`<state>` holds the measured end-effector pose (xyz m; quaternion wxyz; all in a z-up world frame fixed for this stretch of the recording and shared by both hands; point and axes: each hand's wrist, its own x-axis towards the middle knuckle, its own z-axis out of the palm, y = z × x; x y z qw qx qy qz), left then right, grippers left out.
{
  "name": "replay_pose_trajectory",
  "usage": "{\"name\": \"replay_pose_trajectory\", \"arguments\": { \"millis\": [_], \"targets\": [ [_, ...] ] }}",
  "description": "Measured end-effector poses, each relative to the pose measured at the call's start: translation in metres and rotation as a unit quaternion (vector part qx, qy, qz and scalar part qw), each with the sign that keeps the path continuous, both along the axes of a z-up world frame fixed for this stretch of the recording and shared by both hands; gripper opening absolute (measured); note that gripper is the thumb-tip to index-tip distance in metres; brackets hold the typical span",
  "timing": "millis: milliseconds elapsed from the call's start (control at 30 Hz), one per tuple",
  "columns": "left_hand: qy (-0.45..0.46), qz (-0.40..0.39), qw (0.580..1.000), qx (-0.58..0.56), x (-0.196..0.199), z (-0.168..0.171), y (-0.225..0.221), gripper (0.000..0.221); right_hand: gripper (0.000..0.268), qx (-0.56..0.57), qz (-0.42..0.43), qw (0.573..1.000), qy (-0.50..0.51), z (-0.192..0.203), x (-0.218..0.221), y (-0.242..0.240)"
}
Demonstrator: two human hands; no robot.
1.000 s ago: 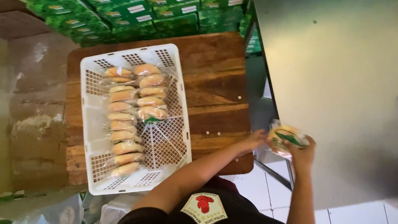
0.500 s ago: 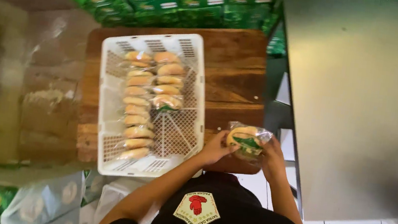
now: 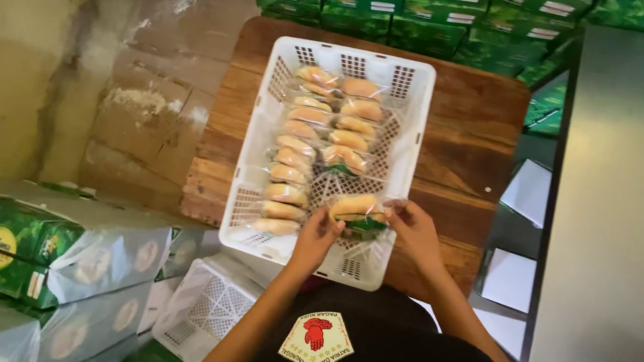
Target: The person organizes packaged sandwiches in a plastic basket on a wooden table, taking some from a nearby metal surface and arranging them into rows inside the basket by hand.
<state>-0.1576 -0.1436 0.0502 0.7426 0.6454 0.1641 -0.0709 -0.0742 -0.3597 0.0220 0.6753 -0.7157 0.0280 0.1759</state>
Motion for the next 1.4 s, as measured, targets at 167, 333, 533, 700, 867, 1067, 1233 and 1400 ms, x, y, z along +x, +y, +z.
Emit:
{"name": "replay_pose_trajectory", "arguments": {
  "millis": [167,333,533,700,867,1067,1233,1400],
  "targets": [
    [0.038,0.015,0.948,0.316,0.019,-0.026,0.046,0.048,0.020,-0.099,-0.044,0.994,-0.017,0.001,0.016,0.049],
    [-0.005,-0.057,0.965,0.256,0.046,-0.129,0.072,0.048,0.021,-0.167,-0.094,0.982,-0.011,-0.013,0.017,0.088],
    [0.083,-0.071,0.992,0.064,0.080,-0.200,0.064,0.059,0.021,-0.223,-0.158,0.962,0.009,-0.079,0.024,0.109],
    [0.179,-0.013,0.981,-0.080,0.082,-0.120,0.059,0.091,0.019,-0.234,-0.175,0.955,0.049,-0.149,0.026,0.114],
    [0.160,-0.065,0.971,-0.164,0.080,-0.063,0.063,0.118,0.029,-0.186,-0.231,0.943,0.151,-0.195,0.030,0.117],
    [0.139,-0.148,0.974,-0.100,0.073,-0.123,0.077,0.114,0.036,-0.140,-0.228,0.950,0.160,-0.105,0.026,0.153],
    [0.100,-0.203,0.972,-0.061,0.076,-0.124,0.091,0.108,0.034,-0.091,-0.261,0.950,0.147,-0.092,0.022,0.156],
    [0.101,-0.238,0.966,-0.025,0.087,-0.082,0.105,0.100,0.050,-0.109,-0.271,0.946,0.138,-0.125,0.016,0.146]
  ]
}}
